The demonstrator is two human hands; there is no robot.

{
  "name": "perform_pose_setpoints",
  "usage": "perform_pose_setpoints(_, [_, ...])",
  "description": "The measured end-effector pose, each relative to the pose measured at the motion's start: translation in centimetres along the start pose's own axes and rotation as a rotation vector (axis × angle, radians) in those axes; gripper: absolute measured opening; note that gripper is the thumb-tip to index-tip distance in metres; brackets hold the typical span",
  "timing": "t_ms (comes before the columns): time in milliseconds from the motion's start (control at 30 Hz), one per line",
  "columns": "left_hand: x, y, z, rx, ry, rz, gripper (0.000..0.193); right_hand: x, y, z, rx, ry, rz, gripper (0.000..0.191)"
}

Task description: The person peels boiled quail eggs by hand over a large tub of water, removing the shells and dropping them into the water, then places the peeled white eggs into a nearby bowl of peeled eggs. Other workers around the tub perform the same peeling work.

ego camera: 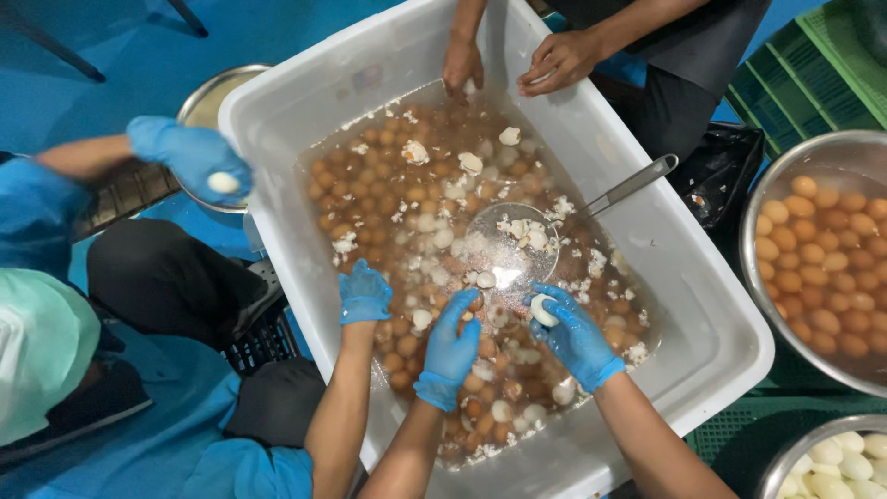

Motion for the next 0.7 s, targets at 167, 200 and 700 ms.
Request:
perform_pose_setpoints(167, [0.0, -0.3, 0.7, -0.024, -0.026, 0.122, 0.042, -1.6, 3.1, 0.8, -0.244, -0.007, 0.266, 0.049])
perform_pose_setpoints(200, [-0.1, -0.4, 0.7, -0.026, -0.012, 0.134, 0.042, -2.3, 4.1, 1.5, -0.307, -0.054, 0.303, 0.05])
perform_pose_setpoints(700, [-5.6, 2.5, -0.9, 0.307, 0.48, 0.037, 0.043, -29.3, 11.0, 29.9, -1.226, -0.94, 0.294, 0.044])
Point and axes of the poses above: each hand's wrist, its own x-axis towards the middle knuckle, its own z-axis out of the back of the hand, y = z × x, the point moved 5 cm from there along x, towards the middle knuckle, and after that the axes turned 15 degrees about -y, right-handed, at the moved point
